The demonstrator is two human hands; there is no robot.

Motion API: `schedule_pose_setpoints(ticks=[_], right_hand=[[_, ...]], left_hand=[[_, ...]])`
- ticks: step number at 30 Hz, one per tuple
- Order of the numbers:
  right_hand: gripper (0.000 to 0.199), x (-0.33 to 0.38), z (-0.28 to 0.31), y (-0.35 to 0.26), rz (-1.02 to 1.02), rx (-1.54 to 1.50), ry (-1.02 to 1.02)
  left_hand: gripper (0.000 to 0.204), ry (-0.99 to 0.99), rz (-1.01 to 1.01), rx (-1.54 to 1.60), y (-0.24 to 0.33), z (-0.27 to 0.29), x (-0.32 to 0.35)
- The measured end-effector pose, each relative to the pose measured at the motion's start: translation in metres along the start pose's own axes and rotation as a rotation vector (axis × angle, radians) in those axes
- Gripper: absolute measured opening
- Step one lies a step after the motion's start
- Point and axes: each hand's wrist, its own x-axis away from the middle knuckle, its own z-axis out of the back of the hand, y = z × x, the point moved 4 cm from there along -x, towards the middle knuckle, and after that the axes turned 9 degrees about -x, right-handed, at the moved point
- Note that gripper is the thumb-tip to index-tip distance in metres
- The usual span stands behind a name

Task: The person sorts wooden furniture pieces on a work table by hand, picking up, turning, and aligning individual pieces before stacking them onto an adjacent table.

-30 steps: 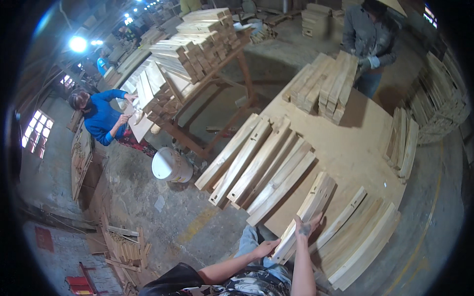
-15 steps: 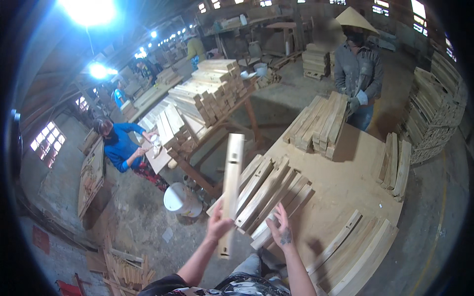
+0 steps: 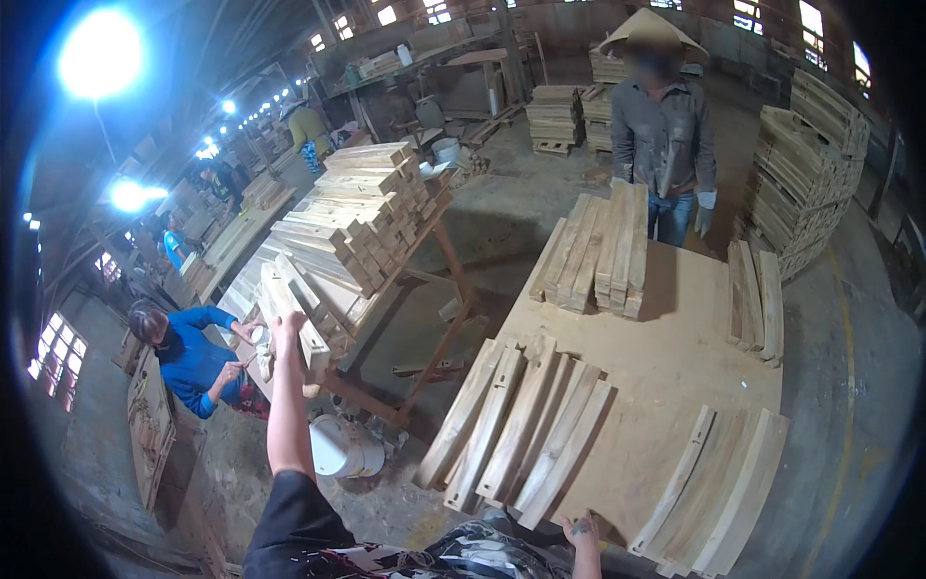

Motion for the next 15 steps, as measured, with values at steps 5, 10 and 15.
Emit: schedule_pose_setpoints(ticks=[5, 10, 15], right_hand=[[0.106, 0.009, -0.032, 0.012, -0.175, -0.011, 0.137], [0.101, 0.016, -0.041, 0.018, -0.112, -0.031, 0.219], [0.092, -0.005, -0.046, 0.029, -0.036, 0.046, 0.146]], left_hand=[[0.056, 0.130, 0.318, -0.946, 0.058, -0.091, -0.035], [0.057, 0.206, 0.407, -1.090, 0.060, -0.106, -0.089], [0.065, 0.195, 0.307, -1.082, 0.056, -0.126, -0.113]])
